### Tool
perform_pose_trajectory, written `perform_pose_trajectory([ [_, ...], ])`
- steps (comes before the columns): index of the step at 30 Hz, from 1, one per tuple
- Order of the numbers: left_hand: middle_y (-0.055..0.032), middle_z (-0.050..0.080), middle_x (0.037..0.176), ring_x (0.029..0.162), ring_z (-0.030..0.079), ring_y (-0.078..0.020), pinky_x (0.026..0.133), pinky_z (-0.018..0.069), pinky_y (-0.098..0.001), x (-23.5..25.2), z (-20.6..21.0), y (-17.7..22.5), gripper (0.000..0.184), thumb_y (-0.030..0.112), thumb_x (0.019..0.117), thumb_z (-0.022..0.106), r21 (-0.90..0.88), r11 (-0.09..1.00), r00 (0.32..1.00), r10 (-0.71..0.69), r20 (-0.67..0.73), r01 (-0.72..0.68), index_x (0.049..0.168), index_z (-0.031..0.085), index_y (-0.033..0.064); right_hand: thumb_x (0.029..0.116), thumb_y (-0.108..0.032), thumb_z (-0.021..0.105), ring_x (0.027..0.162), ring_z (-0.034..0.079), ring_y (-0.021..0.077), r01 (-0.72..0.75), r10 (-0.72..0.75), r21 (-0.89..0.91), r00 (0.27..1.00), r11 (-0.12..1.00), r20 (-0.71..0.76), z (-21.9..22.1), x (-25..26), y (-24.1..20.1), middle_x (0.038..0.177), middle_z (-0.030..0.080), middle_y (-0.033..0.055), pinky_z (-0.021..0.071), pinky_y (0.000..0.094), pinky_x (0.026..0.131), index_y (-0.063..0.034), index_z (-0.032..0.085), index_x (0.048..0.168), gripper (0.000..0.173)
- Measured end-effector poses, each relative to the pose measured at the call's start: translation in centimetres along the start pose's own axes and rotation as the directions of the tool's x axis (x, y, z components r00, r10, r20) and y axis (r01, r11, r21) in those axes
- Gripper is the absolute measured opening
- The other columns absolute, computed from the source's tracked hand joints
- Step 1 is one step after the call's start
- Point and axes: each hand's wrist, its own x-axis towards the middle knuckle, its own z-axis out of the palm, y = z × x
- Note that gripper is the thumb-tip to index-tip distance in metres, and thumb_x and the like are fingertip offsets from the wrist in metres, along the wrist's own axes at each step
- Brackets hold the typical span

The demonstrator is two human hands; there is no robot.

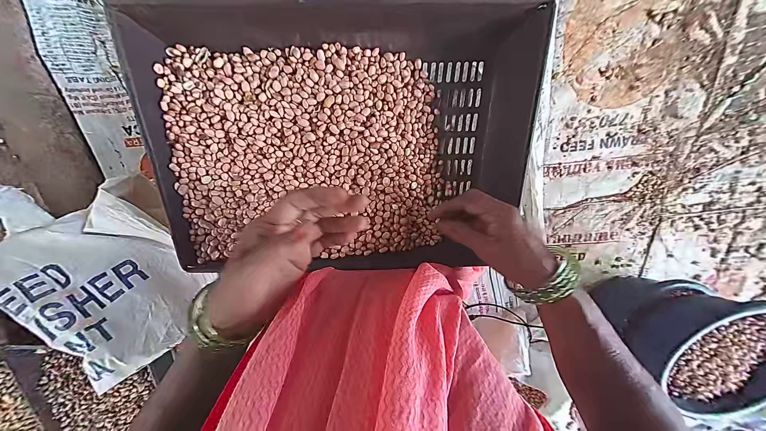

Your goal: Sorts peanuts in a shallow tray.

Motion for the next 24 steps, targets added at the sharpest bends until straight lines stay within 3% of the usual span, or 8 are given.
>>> perform_pose_trajectory([
  [3,-0.012,0.063,0.14,0.121,0.066,-0.023,0.104,0.0541,-0.0376,0.4,0.1,-1.2,0.034,0.026,0.1079,0.049,0.042,0.999,0.995,-0.032,0.094,0.028,0.135,0.06,0.0102,0.0905,-0.011,0.073,0.073,0.058,0.0133,0.108,-0.107,-0.297,0.994,0.949,0.019,1.9,1.1,0.9,0.095,0.062,0.0102,0.0517,0.0272,0.066,-0.0045,0.076,0.106,0.017],
  [6,-0.0118,0.062,0.14,0.122,0.065,-0.0217,0.105,0.0534,-0.0365,0.4,0.0,-1.3,0.033,0.025,0.1095,0.045,-0.04,0.998,0.996,-0.037,0.075,0.04,0.136,0.058,0.0102,0.0908,-0.011,0.071,0.076,0.061,0.0231,0.122,-0.104,-0.374,0.992,0.919,0.069,2.5,1.7,1.4,0.092,0.063,0.0148,0.0537,0.0388,0.069,-0.0022,0.076,0.102,0.015],
  [9,-0.0107,0.063,0.139,0.12,0.066,-0.0198,0.103,0.0543,-0.0347,0.4,-0.3,-1.3,0.033,0.021,0.1101,0.04,-0.099,0.995,0.999,-0.032,0.009,0.032,0.136,0.058,0.012,0.0934,-0.013,0.068,0.077,0.06,0.0142,0.046,-0.043,-0.261,0.999,0.964,0.019,1.9,1.6,1.2,0.094,0.064,0.0095,0.0522,0.0303,0.071,-0.004,0.075,0.1,0.013],
  [12,-0.0099,0.063,0.138,0.12,0.066,-0.0202,0.103,0.0543,-0.0352,0.5,-0.7,-1.1,0.033,0.023,0.1106,0.039,-0.069,0.998,1.0,-0.003,-0.008,0.003,0.135,0.059,0.0127,0.0909,-0.011,0.059,0.083,0.068,0.0032,-0.134,0.131,0.082,0.991,0.988,0.038,0.1,1.1,0.5,0.1,0.069,-0.002,0.0587,0.0221,0.075,-0.0095,0.065,0.106,0.016],
  [14,-0.0073,0.063,0.138,0.121,0.065,-0.0192,0.104,0.0538,-0.0351,0.4,-0.9,-0.8,0.033,0.028,0.1098,0.043,0.093,0.995,0.999,0.017,0.032,-0.02,0.135,0.059,0.0134,0.0871,-0.004,0.056,0.086,0.071,0.0089,-0.218,0.199,0.164,0.972,0.962,0.123,-0.4,0.8,0.4,0.103,0.072,0.0008,0.0617,0.0279,0.078,-0.0084,0.059,0.112,0.025],
  [16,-0.0058,0.066,0.136,0.124,0.064,-0.0195,0.106,0.0536,-0.0384,0.2,-0.8,-0.4,0.043,0.042,0.1074,0.049,0.382,0.921,0.985,0.011,0.173,-0.077,0.132,0.063,0.0096,0.0916,-0.005,0.064,0.083,0.071,0.0108,-0.183,0.18,0.002,0.971,0.983,0.157,0.1,0.7,0.4,0.103,0.072,0.0042,0.0615,0.0319,0.076,-0.0051,0.063,0.115,0.023],
  [20,-0.0049,0.057,0.149,0.145,0.045,-0.0194,0.12,0.0354,-0.0431,-0.3,0.8,-0.5,0.052,0.046,0.1099,0.036,0.524,0.819,0.733,-0.206,0.649,-0.234,0.141,0.061,0.0131,0.0887,-0.011,0.075,0.072,0.06,0.0135,0.037,0.011,-0.308,0.988,0.951,0.154,2.2,0.9,0.4,0.094,0.063,0.0092,0.0536,0.028,0.064,-0.0047,0.072,0.103,0.016],
  [24,-0.0088,0.056,0.151,0.15,0.039,-0.027,0.124,0.028,-0.0469,-0.4,1.1,-0.9,0.05,0.041,0.1117,0.034,0.525,0.808,0.657,-0.246,0.713,-0.267,0.141,0.063,0.013,0.0881,-0.01,0.074,0.072,0.062,0.019,0.067,-0.028,-0.356,0.993,0.932,0.114,2.8,0.7,0.9,0.092,0.064,0.0121,0.0547,0.0346,0.064,-0.0034,0.072,0.097,0.011],
])
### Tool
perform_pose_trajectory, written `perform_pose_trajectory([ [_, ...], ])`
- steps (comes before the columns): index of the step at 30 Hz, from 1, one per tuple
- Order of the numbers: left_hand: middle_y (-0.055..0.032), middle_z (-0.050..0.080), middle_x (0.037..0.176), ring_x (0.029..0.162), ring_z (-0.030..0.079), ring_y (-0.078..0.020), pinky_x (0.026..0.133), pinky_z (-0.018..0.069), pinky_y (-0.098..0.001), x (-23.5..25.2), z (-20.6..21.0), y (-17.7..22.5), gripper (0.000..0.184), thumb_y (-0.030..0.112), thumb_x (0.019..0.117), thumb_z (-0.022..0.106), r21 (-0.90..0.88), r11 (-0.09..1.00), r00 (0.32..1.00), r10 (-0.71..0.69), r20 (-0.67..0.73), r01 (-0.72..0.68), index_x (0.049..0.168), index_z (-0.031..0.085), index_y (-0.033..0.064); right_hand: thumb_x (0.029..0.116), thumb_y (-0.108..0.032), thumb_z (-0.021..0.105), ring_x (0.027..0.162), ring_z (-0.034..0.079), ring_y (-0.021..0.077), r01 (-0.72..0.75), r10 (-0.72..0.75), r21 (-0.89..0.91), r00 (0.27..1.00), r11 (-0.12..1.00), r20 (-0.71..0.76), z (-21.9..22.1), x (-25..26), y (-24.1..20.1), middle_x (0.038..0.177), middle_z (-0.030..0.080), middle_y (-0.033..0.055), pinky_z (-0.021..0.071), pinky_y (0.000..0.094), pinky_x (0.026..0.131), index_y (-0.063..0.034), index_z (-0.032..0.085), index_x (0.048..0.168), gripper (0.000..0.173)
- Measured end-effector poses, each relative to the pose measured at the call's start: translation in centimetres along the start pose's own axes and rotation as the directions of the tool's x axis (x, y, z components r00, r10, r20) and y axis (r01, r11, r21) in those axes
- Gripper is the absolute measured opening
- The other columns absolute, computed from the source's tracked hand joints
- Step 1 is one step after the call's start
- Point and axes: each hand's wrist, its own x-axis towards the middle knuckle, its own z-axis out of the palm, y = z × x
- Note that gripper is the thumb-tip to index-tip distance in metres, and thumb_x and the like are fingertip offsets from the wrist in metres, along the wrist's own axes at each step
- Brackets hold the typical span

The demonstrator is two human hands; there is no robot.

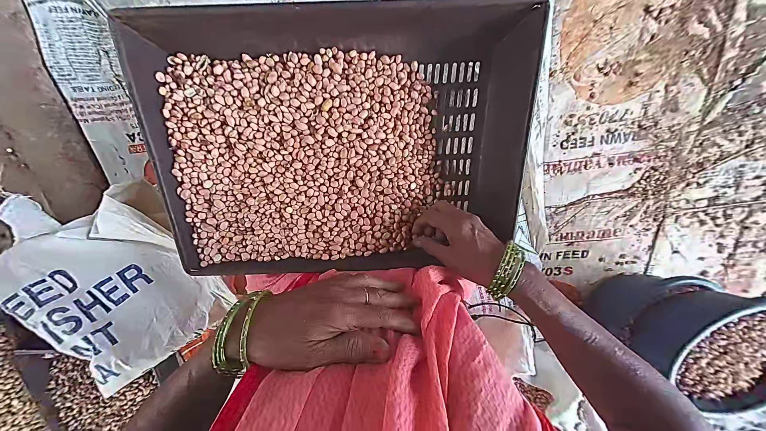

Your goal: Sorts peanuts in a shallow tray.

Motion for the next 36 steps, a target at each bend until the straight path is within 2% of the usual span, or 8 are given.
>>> perform_pose_trajectory([
  [7,-0.0095,0.057,0.15,0.149,0.039,-0.029,0.123,0.029,-0.049,0.1,0.0,-0.1,0.051,0.042,0.1116,0.034,0.002,1.0,1.0,0.004,-0.015,-0.004,0.14,0.063,0.012,0.0864,-0.009,0.048,0.083,0.071,0.009,-0.185,0.182,0.641,0.981,0.745,0.072,-3.4,0.6,0.8,0.105,0.073,0.0002,0.0606,0.0261,0.073,-0.0104,0.06,0.113,0.029],
  [15,-0.0121,0.058,0.148,0.148,0.041,-0.0297,0.123,0.0296,-0.0478,-0.3,0.2,-0.3,0.05,0.039,0.1113,0.037,-0.014,0.999,0.996,0.027,-0.085,-0.029,0.137,0.065,0.0074,0.0938,-0.02,0.069,0.065,0.056,0.0085,0.101,-0.104,0.147,0.995,0.984,0.012,0.5,3.1,-2.1,0.082,0.064,0.0014,0.0498,0.0271,0.059,-0.0093,0.073,0.099,0.013],
  [18,-0.0125,0.059,0.147,0.148,0.042,-0.0295,0.123,0.0296,-0.0462,-1.0,-0.3,-0.2,0.05,0.039,0.1116,0.037,-0.015,1.0,0.994,0.019,-0.106,-0.02,0.136,0.066,0.0062,0.0948,-0.017,0.071,0.079,0.068,0.0236,0.061,-0.05,-0.046,0.976,0.997,0.214,-0.4,2.6,-1.7,0.091,0.069,0.0106,0.0567,0.0448,0.072,-0.0035,0.073,0.096,0.014],
  [21,-0.0087,0.063,0.143,0.143,0.049,-0.0217,0.121,0.0345,-0.0397,-1.5,-1.2,-0.3,0.047,0.037,0.1117,0.038,0.001,1.0,0.991,-0.01,-0.134,0.01,0.133,0.067,0.0072,0.0924,-0.009,0.071,0.092,0.072,0.0374,-0.012,0.021,-0.19,0.999,0.982,0.043,-3.9,1.1,0.0,0.103,0.071,0.02,0.0575,0.0598,0.078,0.0004,0.073,0.105,0.016],
  [24,-0.002,0.071,0.128,0.125,0.061,-0.0106,0.109,0.0469,-0.0322,-0.8,-3.2,0.0,0.046,0.04,0.1116,0.038,0.211,0.968,0.97,-0.089,-0.227,0.138,0.125,0.071,0.0104,0.1016,-0.023,0.06,0.064,0.057,0.0186,-0.113,0.046,-0.185,0.942,0.976,-0.333,-9.0,-0.6,-0.3,0.085,0.066,0.0116,0.0489,0.0392,0.059,-0.0027,0.071,0.115,0.027],
  [27,-0.0002,0.074,0.108,0.104,0.068,-0.0141,0.094,0.053,-0.038,2.1,-5.2,-0.3,0.04,0.035,0.1092,0.04,0.544,0.802,0.949,-0.085,-0.304,0.246,0.113,0.075,0.014,0.1058,-0.029,0.054,0.061,0.044,-0.0043,-0.14,0.082,-0.074,0.852,0.987,-0.517,-11.6,-1.7,0.3,0.079,0.057,-0.0068,0.0385,0.0151,0.058,-0.0101,0.069,0.119,0.028],
  [32,-0.0097,0.073,0.101,0.102,0.069,-0.0318,0.088,0.0542,-0.051,9.1,-5.2,-3.4,0.023,0.015,0.1016,0.054,0.779,0.623,0.993,0.034,-0.109,0.064,0.104,0.076,0.0117,0.1058,-0.024,0.052,0.063,0.048,-0.0078,-0.067,0.103,0.096,0.888,0.993,-0.447,-10.2,-2.2,1.6,0.085,0.062,-0.0084,0.0407,0.0119,0.057,-0.0096,0.069,0.115,0.024],
  [36,-0.0185,0.067,0.113,0.11,0.061,-0.0424,0.087,0.0484,-0.0612,14.6,-5.2,-5.0,0.034,0.004,0.0942,0.063,0.759,0.647,0.99,-0.137,0.028,0.068,0.122,0.074,0.0184,0.1047,-0.023,0.054,0.062,0.048,-0.0088,-0.085,0.151,0.167,0.887,0.982,-0.436,-9.6,-2.9,1.9,0.083,0.061,-0.0103,0.0405,0.0102,0.056,-0.0108,0.069,0.115,0.022],
])
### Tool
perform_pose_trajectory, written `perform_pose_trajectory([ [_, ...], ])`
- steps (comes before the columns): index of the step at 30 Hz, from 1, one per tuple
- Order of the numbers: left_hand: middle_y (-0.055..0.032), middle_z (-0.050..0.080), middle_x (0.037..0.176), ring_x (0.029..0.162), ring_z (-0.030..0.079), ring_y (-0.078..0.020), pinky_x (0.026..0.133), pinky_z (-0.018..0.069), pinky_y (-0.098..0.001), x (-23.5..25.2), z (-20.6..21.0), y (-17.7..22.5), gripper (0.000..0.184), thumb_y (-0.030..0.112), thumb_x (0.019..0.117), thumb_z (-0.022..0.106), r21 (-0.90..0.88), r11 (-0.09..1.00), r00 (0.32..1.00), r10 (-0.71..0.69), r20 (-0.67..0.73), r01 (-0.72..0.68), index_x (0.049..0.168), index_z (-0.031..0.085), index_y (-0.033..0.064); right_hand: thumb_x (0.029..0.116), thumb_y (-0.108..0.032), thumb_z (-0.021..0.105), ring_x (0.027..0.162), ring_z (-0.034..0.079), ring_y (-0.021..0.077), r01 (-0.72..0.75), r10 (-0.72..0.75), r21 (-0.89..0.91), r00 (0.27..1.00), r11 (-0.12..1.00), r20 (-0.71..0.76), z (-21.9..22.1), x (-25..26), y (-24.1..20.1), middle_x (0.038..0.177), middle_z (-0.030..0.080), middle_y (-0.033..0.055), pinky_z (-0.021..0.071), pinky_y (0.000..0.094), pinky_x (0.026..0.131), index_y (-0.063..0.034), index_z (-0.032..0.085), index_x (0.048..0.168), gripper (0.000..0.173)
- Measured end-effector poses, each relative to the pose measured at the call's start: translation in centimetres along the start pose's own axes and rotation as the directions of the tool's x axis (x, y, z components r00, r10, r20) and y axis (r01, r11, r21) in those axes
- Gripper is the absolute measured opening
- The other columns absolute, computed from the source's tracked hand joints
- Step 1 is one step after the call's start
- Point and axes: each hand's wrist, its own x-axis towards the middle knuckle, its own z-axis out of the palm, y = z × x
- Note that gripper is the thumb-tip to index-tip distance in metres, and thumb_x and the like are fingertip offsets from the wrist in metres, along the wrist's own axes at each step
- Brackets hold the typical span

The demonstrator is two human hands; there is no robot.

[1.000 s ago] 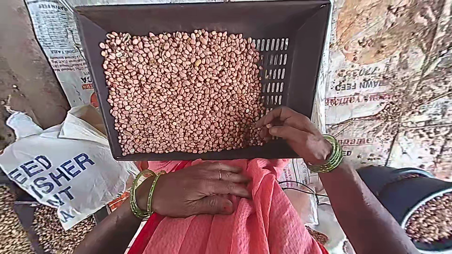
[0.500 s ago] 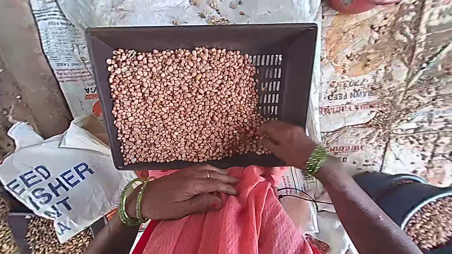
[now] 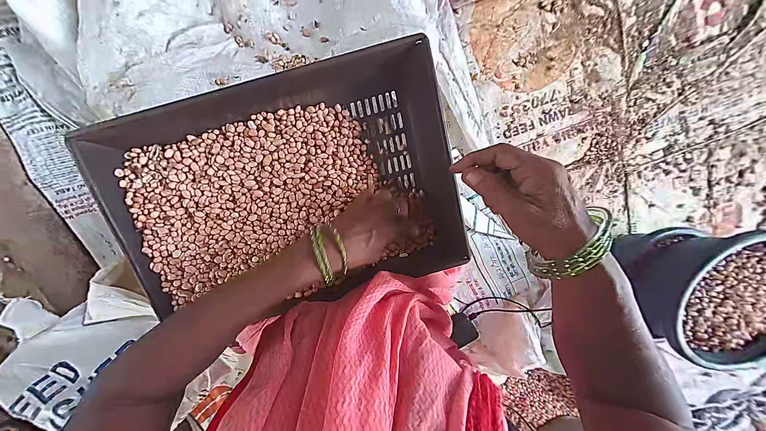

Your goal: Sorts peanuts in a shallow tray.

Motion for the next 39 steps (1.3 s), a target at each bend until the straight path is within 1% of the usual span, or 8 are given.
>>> perform_pose_trajectory([
  [5,-0.0199,0.052,0.15,0.134,0.05,-0.0467,0.103,0.0413,-0.0657,3.3,-4.7,-3.3,0.038,0.006,0.1013,0.056,0.063,0.981,0.955,-0.163,-0.246,0.184,0.136,0.067,0.0182,0.1053,-0.022,0.053,0.065,0.053,-0.0081,0.005,-0.003,0.052,1.0,0.999,-0.028,-0.8,-0.6,0.6,0.086,0.063,-0.0092,0.0444,0.0103,0.058,-0.01,0.068,0.116,0.022],
  [10,-0.0181,0.069,0.102,0.093,0.069,-0.0359,0.081,0.0565,-0.0521,0.1,-5.5,-0.5,0.021,0.013,0.1028,0.056,0.02,0.998,0.973,-0.049,-0.227,0.055,0.11,0.073,0.0042,0.104,-0.021,0.055,0.067,0.053,-0.0085,0.034,-0.035,0.097,0.999,0.995,0.002,-0.1,-0.5,1.2,0.089,0.063,-0.0086,0.0442,0.0095,0.06,-0.0093,0.069,0.114,0.021],
  [18,-0.0191,0.068,0.084,0.081,0.07,-0.0361,0.072,0.0561,-0.0491,0.0,2.5,0.7,0.005,-0.001,0.0892,0.067,0.183,0.979,0.979,0.124,-0.163,-0.094,0.087,0.071,-0.0017,0.1021,-0.023,0.058,0.079,0.059,-0.0049,0.065,-0.07,0.092,0.997,0.994,0.043,1.9,-0.4,1.0,0.094,0.066,-0.0046,0.0487,0.0127,0.071,-0.0112,0.072,0.108,0.02],
  [26,-0.022,0.072,0.091,0.087,0.073,-0.0371,0.074,0.0588,-0.0462,-1.2,3.9,1.9,0.013,0.0,0.0929,0.06,0.292,0.955,0.974,0.015,-0.225,0.053,0.092,0.072,-0.0041,0.103,-0.026,0.055,0.058,0.046,-0.0058,0.008,-0.011,0.096,0.999,0.995,0.034,0.7,-0.5,1.5,0.075,0.059,-0.0116,0.0386,0.0141,0.053,-0.0132,0.071,0.109,0.021],
  [30,-0.0212,0.071,0.09,0.081,0.072,-0.0368,0.071,0.0594,-0.0494,-1.8,2.7,0.9,0.021,0.016,0.0953,0.064,0.188,0.965,0.907,-0.091,-0.411,0.182,0.093,0.074,-0.0022,0.1042,-0.022,0.055,0.055,0.048,-0.0064,-0.053,0.05,0.259,0.999,0.964,0.018,0.8,-0.7,1.2,0.072,0.058,-0.013,0.0398,0.012,0.051,-0.0118,0.07,0.109,0.019],
  [32,-0.0164,0.069,0.087,0.074,0.069,-0.0307,0.065,0.0581,-0.0444,-1.7,-0.3,1.6,0.022,0.021,0.0962,0.066,0.047,0.979,0.846,-0.148,-0.513,0.2,0.097,0.075,0.0012,0.107,-0.021,0.043,0.057,0.055,0.0,-0.135,0.124,0.487,0.991,0.863,0.055,1.7,-0.5,0.7,0.072,0.059,-0.0101,0.0499,0.017,0.053,-0.0102,0.069,0.112,0.028],
  [36,-0.0131,0.072,0.104,0.078,0.065,-0.0142,0.066,0.053,-0.0258,-1.5,-5.4,3.6,0.033,0.026,0.1012,0.066,-0.106,0.992,0.776,-0.115,-0.62,0.063,0.122,0.072,0.0005,0.1126,-0.036,0.013,0.089,0.072,0.0127,-0.341,0.154,0.769,0.939,0.54,0.308,3.0,0.3,-0.9,0.104,0.071,0.0018,0.0633,0.0319,0.079,-0.0064,0.06,0.124,0.057],
  [39,-0.0143,0.07,0.106,0.088,0.068,-0.0235,0.075,0.0564,-0.0372,-2.1,-5.4,2.3,0.027,0.022,0.1052,0.057,-0.037,0.99,0.861,-0.139,-0.488,0.139,0.118,0.072,0.0043,0.1123,-0.028,0.017,0.08,0.069,0.0066,-0.285,0.182,0.773,0.958,0.567,0.22,1.9,0.4,-0.8,0.097,0.072,-0.003,0.0601,0.0235,0.07,-0.0087,0.062,0.121,0.05],
])
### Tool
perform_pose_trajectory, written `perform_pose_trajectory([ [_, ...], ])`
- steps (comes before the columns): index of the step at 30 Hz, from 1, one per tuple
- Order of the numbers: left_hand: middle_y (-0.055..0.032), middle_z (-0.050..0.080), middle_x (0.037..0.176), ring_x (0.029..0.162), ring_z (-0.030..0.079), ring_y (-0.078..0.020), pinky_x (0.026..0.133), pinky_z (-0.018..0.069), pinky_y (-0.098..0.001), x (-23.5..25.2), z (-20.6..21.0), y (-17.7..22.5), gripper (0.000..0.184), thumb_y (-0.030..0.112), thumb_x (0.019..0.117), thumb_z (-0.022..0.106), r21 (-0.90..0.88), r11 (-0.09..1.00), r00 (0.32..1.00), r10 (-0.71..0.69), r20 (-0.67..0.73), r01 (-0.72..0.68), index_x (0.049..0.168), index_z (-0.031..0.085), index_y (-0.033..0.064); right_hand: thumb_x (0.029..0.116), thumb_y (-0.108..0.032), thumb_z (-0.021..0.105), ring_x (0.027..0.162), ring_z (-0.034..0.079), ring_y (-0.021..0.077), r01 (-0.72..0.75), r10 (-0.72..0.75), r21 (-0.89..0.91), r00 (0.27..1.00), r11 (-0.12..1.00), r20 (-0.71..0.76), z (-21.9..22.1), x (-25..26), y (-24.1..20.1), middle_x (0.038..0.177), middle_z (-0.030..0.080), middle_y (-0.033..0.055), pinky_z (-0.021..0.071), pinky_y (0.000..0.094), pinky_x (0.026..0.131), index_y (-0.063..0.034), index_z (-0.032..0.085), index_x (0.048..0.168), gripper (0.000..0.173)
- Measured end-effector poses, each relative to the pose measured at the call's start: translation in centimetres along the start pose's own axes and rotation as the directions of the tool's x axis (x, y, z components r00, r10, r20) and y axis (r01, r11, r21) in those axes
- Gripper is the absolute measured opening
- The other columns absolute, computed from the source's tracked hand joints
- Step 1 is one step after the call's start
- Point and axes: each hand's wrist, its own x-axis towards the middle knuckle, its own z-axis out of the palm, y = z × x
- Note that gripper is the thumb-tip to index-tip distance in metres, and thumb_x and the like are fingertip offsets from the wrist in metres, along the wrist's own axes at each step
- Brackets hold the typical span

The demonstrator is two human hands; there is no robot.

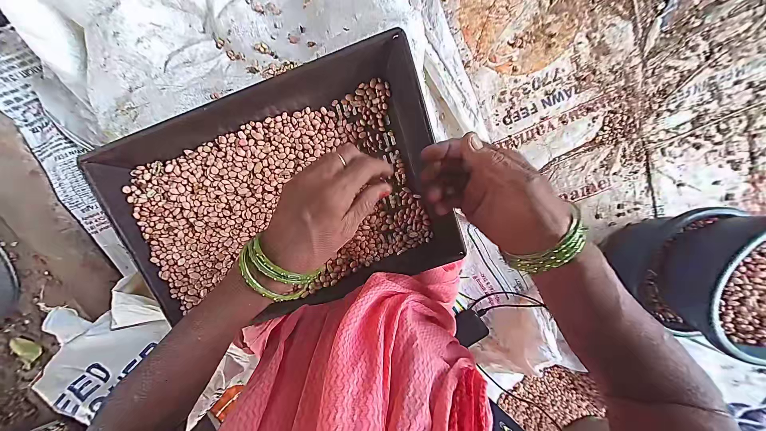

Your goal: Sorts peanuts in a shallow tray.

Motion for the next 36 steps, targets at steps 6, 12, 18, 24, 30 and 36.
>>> perform_pose_trajectory([
  [6,-0.0159,0.069,0.102,0.097,0.066,-0.0355,0.08,0.0551,-0.0508,-0.6,8.3,-0.8,0.028,0.002,0.093,0.061,-0.166,0.965,0.861,0.257,0.438,-0.203,0.112,0.078,0.0143,0.1091,-0.017,0.034,0.063,0.056,0.0019,0.072,-0.085,-0.12,0.99,0.99,-0.109,-1.4,-0.4,0.1,0.081,0.06,-0.0067,0.0501,0.0162,0.059,-0.0082,0.069,0.114,0.037],
  [12,-0.0192,0.061,0.134,0.118,0.059,-0.0419,0.096,0.0506,-0.055,4.3,4.5,-3.1,0.04,0.0,0.0996,0.053,0.081,0.989,0.955,0.099,0.28,-0.126,0.129,0.071,0.0205,0.107,-0.014,0.042,0.064,0.055,0.0027,0.14,-0.172,-0.252,0.979,0.958,-0.111,-2.2,-1.0,0.0,0.08,0.06,-0.0065,0.0499,0.0175,0.06,-0.0066,0.069,0.116,0.029],
  [18,-0.0172,0.069,0.098,0.088,0.07,-0.037,0.071,0.0584,-0.0527,-2.6,0.0,-0.9,0.02,0.014,0.1013,0.057,0.09,0.985,0.841,0.075,0.536,-0.145,0.108,0.075,0.0082,0.101,-0.022,0.06,0.075,0.056,-0.003,0.234,-0.286,-0.756,0.956,0.611,0.064,-1.5,-1.3,0.9,0.09,0.061,-0.0027,0.0474,0.0128,0.067,-0.0106,0.076,0.108,0.021],
  [24,-0.0195,0.067,0.12,0.118,0.062,-0.0414,0.09,0.0505,-0.057,-2.7,2.0,1.5,0.026,0.009,0.1042,0.051,0.226,0.973,0.564,-0.155,0.811,-0.057,0.122,0.07,0.012,0.0992,-0.021,0.058,0.063,0.056,0.0178,0.201,-0.258,-0.917,0.96,0.345,0.114,-0.8,-1.4,1.4,0.08,0.06,0.0054,0.0468,0.039,0.057,-0.0116,0.077,0.105,0.022],
  [30,-0.0209,0.064,0.126,0.117,0.06,-0.0462,0.095,0.0457,-0.0655,1.5,3.9,-0.6,0.031,0.003,0.0966,0.061,0.25,0.962,0.763,-0.081,0.641,-0.108,0.124,0.071,0.0137,0.0987,-0.02,0.059,0.072,0.067,0.0276,0.246,-0.177,-0.934,0.963,0.258,0.205,-0.4,-1.8,2.0,0.085,0.067,0.0095,0.052,0.0496,0.06,-0.0106,0.077,0.103,0.021],
  [36,-0.0173,0.06,0.14,0.127,0.059,-0.033,0.106,0.0471,-0.0449,5.2,0.2,-3.9,0.037,0.001,0.1035,0.046,-0.009,0.994,0.982,0.107,0.157,-0.107,0.127,0.072,0.0136,0.101,-0.021,0.056,0.07,0.069,0.0304,0.228,-0.233,-0.953,0.956,0.202,0.179,-0.3,-1.9,1.7,0.086,0.07,0.0113,0.0512,0.0513,0.057,-0.0107,0.077,0.106,0.024],
])
